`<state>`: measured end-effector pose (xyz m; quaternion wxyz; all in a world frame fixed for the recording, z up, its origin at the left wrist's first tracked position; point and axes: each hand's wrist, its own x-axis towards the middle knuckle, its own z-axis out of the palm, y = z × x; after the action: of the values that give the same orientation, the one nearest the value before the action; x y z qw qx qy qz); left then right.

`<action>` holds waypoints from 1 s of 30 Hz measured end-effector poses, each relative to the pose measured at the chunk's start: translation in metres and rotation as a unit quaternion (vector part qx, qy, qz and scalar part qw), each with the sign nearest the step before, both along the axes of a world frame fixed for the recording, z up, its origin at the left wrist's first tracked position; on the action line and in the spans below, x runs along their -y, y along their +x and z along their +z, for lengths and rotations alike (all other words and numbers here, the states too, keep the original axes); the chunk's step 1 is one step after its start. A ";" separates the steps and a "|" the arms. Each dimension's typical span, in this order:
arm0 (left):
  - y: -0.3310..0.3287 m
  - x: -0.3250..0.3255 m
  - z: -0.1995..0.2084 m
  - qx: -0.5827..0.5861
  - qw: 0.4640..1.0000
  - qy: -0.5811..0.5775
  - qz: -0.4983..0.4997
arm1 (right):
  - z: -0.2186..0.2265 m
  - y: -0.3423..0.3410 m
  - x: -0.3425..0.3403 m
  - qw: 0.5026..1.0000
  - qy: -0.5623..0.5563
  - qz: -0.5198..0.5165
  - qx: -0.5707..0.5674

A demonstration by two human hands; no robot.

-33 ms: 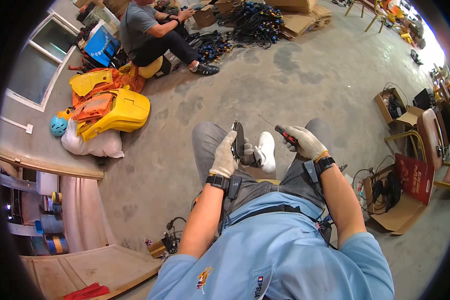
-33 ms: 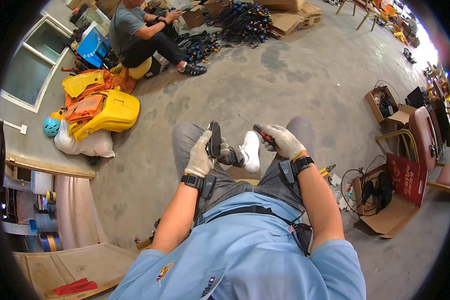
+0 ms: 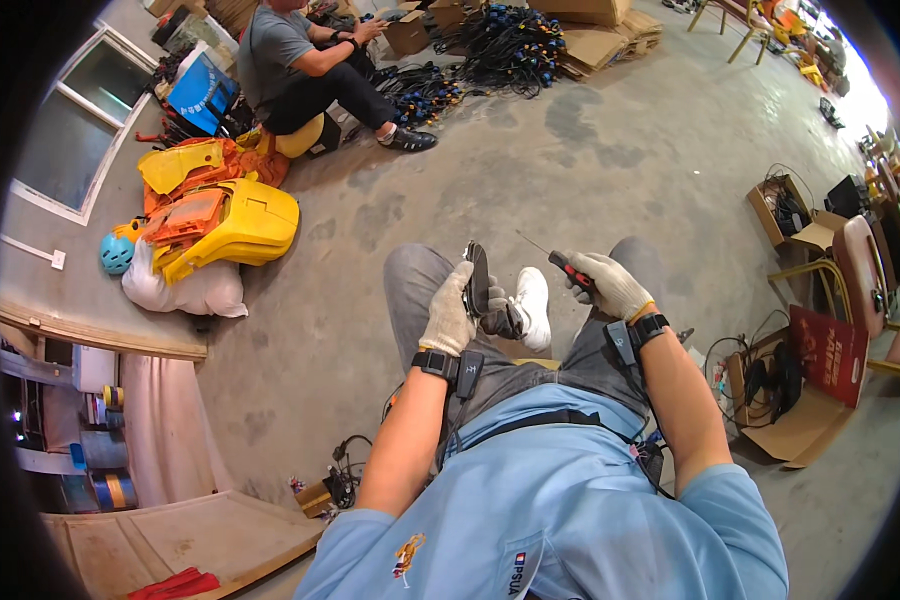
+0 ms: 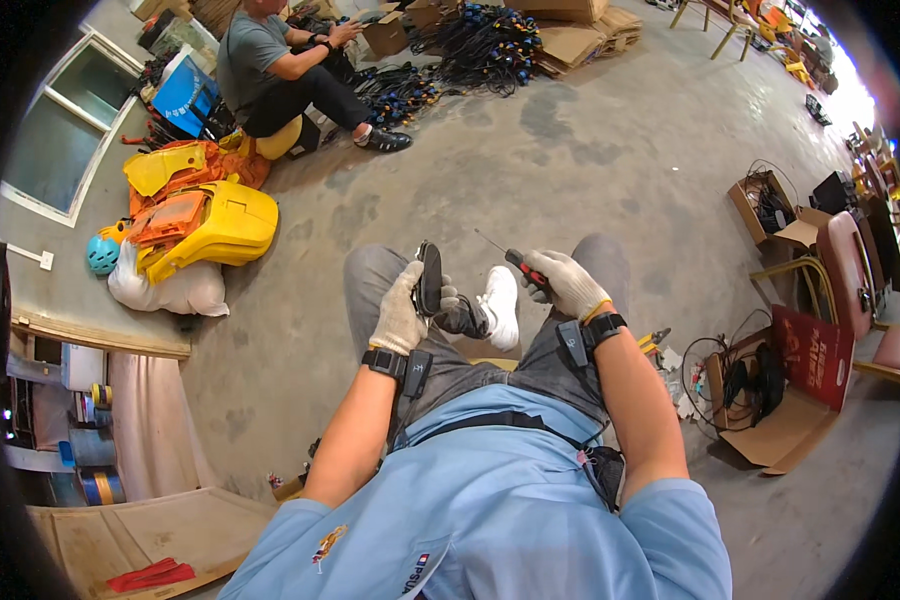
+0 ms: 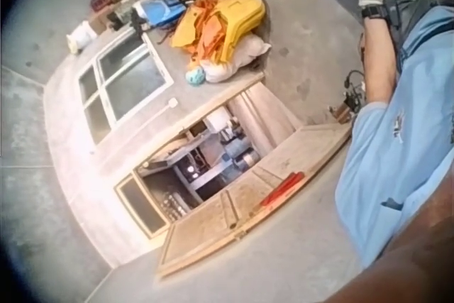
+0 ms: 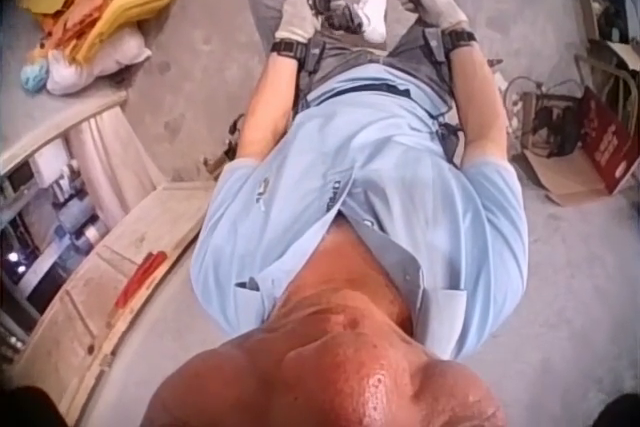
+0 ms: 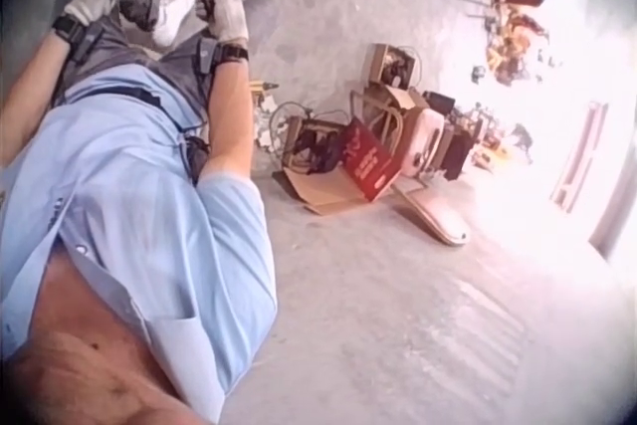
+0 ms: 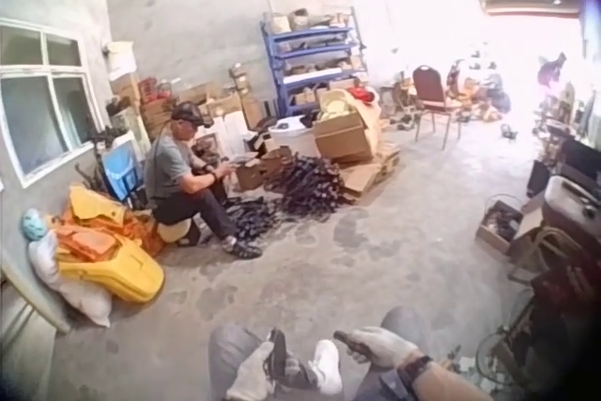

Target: The person disassembles a handheld device using a screwdriver to remove screws from the back casing, then uses a thin tool to pry the casing sections apart while seated.

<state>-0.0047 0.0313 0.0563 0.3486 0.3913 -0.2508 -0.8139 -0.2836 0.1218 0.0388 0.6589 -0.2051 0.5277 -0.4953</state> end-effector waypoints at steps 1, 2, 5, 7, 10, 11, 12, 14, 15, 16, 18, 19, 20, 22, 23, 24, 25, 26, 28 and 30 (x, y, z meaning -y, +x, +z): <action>-0.001 0.000 0.002 -0.006 1.000 0.002 -0.006 | 0.000 0.000 0.000 1.000 -0.003 0.001 0.004; -0.003 -0.001 0.004 -0.008 1.000 0.003 -0.008 | 0.000 -0.001 -0.001 1.000 -0.005 0.002 0.007; 0.000 0.001 0.005 0.005 1.000 -0.012 -0.016 | -0.001 -0.003 -0.002 1.000 -0.004 -0.007 0.007; 0.004 0.003 -0.002 0.007 1.000 -0.019 -0.013 | -0.003 -0.003 0.002 1.000 -0.005 0.003 0.003; 0.007 0.004 -0.009 0.003 1.000 -0.017 0.004 | -0.004 -0.004 0.005 1.000 -0.014 0.021 -0.009; 0.008 0.005 -0.011 -0.008 1.000 -0.007 0.001 | -0.005 -0.003 0.006 0.999 -0.023 0.028 -0.017; 0.009 0.006 -0.013 -0.021 1.000 0.002 -0.001 | -0.008 -0.005 0.007 0.999 -0.023 0.031 -0.019; 0.012 0.009 -0.014 -0.045 0.999 0.026 -0.003 | -0.008 -0.006 0.006 0.998 -0.032 0.049 -0.007; 0.013 0.010 -0.014 -0.067 0.997 0.049 -0.008 | -0.004 -0.005 0.005 0.998 -0.032 0.052 -0.011; 0.014 0.010 -0.014 -0.071 0.996 0.049 -0.005 | -0.001 -0.004 0.004 0.998 -0.032 0.055 -0.013; 0.009 0.007 -0.007 -0.105 0.992 0.065 -0.032 | 0.002 -0.004 -0.001 0.998 -0.032 0.054 -0.023; 0.008 0.008 -0.010 -0.100 0.992 0.039 -0.059 | -0.003 -0.004 -0.002 0.998 -0.046 0.050 -0.015; 0.006 0.007 -0.008 -0.107 0.992 0.039 -0.063 | 0.000 -0.005 -0.004 0.997 -0.060 0.044 -0.009; 0.005 0.001 -0.005 -0.084 0.992 0.018 -0.088 | 0.001 -0.001 -0.005 0.998 -0.048 0.036 0.003; 0.008 0.001 -0.006 -0.069 0.993 0.016 -0.098 | 0.003 0.003 -0.002 0.998 -0.051 0.044 -0.002; 0.008 0.002 -0.007 -0.073 0.992 0.018 -0.101 | 0.003 0.007 -0.001 0.997 -0.053 0.052 -0.005; 0.008 0.003 -0.008 -0.080 0.990 0.020 -0.113 | -0.001 0.004 0.001 0.997 -0.053 0.058 0.016; 0.011 0.001 -0.004 -0.081 0.989 0.023 -0.120 | -0.003 0.004 0.002 0.997 -0.050 0.060 0.019; 0.007 -0.002 -0.001 -0.079 0.990 0.012 -0.117 | -0.008 0.000 0.002 0.998 -0.040 0.037 0.017; 0.004 0.002 -0.001 -0.066 0.989 -0.005 -0.133 | 0.008 0.001 0.004 0.999 -0.024 0.034 -0.012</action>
<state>-0.0003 0.0295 0.0553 0.2551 0.2981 -0.2807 -0.8759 -0.2829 0.1176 0.0469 0.6636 -0.2447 0.5165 -0.4828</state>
